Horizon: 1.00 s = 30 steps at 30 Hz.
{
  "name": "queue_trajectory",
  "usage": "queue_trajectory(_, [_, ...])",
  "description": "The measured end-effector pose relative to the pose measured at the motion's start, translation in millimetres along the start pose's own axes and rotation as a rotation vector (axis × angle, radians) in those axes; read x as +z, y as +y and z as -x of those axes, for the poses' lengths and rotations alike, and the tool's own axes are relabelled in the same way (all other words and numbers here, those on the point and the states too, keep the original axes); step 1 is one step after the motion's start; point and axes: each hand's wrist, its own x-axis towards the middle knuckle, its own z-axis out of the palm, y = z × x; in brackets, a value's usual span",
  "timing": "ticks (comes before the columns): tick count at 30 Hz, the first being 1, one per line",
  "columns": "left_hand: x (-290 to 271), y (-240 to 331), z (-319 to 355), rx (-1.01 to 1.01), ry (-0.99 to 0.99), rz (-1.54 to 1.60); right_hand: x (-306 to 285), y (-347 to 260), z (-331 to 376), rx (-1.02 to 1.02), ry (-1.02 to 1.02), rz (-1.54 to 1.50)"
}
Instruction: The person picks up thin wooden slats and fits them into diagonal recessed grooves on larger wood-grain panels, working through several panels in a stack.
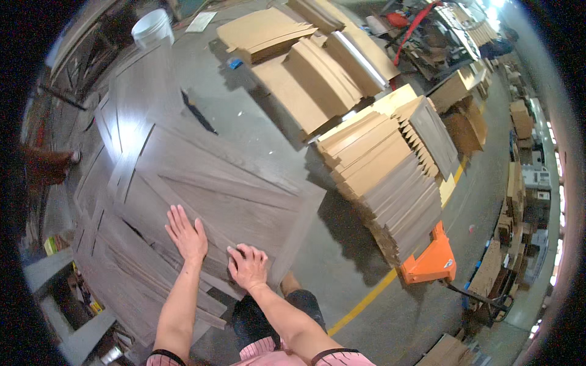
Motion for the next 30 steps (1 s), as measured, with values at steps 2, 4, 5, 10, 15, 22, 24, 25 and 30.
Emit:
queue_trajectory(2, [-4.8,12.6,2.7,-0.019,-0.026,-0.009,-4.6,0.6,-2.2,0.023,-0.046,-0.059])
queue_trajectory(4, [-10.6,4.0,4.5,-0.082,-0.082,-0.065,-6.7,-1.1,3.1,0.012,-0.103,-0.115])
queue_trajectory(5, [-9.5,3.4,4.6,-0.070,-0.056,-0.049,-7.0,2.5,5.4,-0.004,-0.158,-0.138])
queue_trajectory(10, [-9.7,4.1,8.4,-0.091,-0.092,-0.055,-36.8,35.5,-41.4,-0.060,-0.033,-0.123])
queue_trajectory(15, [-13.1,14.1,1.8,-0.091,-0.105,0.001,-52.8,82.5,-142.1,-0.109,0.107,0.050])
queue_trajectory(22, [-20.7,-8.4,4.7,-0.192,-0.176,0.039,-40.6,74.1,-165.8,-0.205,0.029,0.150])
queue_trajectory(24, [-16.2,-2.4,2.6,-0.188,-0.265,-0.002,-49.4,74.9,-166.9,-0.180,0.014,0.152])
queue_trajectory(25, [-12.6,0.6,1.9,-0.182,-0.268,0.012,-47.6,80.6,-166.5,-0.175,0.037,0.159])
queue_trajectory(30, [-11.6,1.3,6.1,-0.223,-0.245,0.071,-47.7,82.7,-155.8,-0.114,-0.035,0.205])
